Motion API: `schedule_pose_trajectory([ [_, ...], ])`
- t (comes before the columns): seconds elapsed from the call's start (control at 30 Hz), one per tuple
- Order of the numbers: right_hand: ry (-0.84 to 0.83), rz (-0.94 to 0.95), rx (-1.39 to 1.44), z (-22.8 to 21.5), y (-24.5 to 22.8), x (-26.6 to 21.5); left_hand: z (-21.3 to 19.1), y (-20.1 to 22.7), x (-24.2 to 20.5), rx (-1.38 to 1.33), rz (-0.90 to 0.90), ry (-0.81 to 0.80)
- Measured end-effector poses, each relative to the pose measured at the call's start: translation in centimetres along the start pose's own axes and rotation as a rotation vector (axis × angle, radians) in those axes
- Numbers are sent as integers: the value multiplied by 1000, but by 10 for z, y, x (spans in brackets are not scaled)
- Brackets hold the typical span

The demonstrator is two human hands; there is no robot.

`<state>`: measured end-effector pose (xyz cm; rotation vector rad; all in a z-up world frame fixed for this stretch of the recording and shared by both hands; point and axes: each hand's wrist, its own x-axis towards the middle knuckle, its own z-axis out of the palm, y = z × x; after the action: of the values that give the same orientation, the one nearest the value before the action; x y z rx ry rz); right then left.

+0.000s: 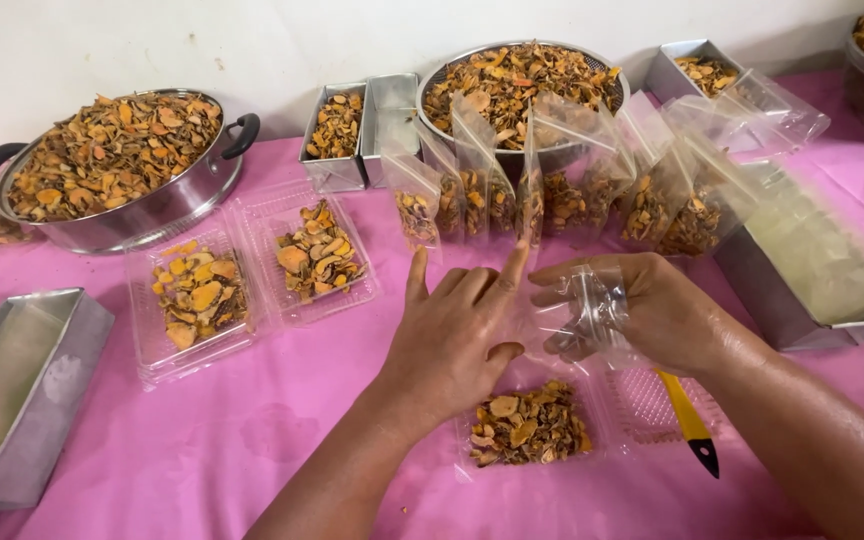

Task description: Packing dried tea slices into plastic containers and then into plastic bags at a production table.

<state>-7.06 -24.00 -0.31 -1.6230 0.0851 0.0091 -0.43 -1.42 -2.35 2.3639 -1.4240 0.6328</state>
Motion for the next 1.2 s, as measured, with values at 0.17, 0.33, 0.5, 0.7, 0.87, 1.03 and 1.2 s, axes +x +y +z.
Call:
schedule_pose_trajectory([
  [0.17, -564, -140, 546, -30, -11, 1, -44, -18, 9, -634, -194, -241],
  [0.33, -451, -183, 495, -49, -9, 4, -38, -38, 7, -918, -485, -94],
  [0.5, -729, -361, 540, -54, 0, 4, -35, -33, 9, -1211, -468, 26],
  [0.7, -549, -196, 591, -40, 6, 4, -7, -20, 13, -1593, -613, -122],
  [0.87, -315, -392, 269, -38, 27, 16, -14, -13, 16, -992, -741, -52],
  [1.03, 35, 38, 105, 3, -33, 2, -2, -26, 6, -351, -356, 160],
  [1.2, 5, 194, -33, 32, -35, 0, -13, 13, 4, 53, -78, -75],
])
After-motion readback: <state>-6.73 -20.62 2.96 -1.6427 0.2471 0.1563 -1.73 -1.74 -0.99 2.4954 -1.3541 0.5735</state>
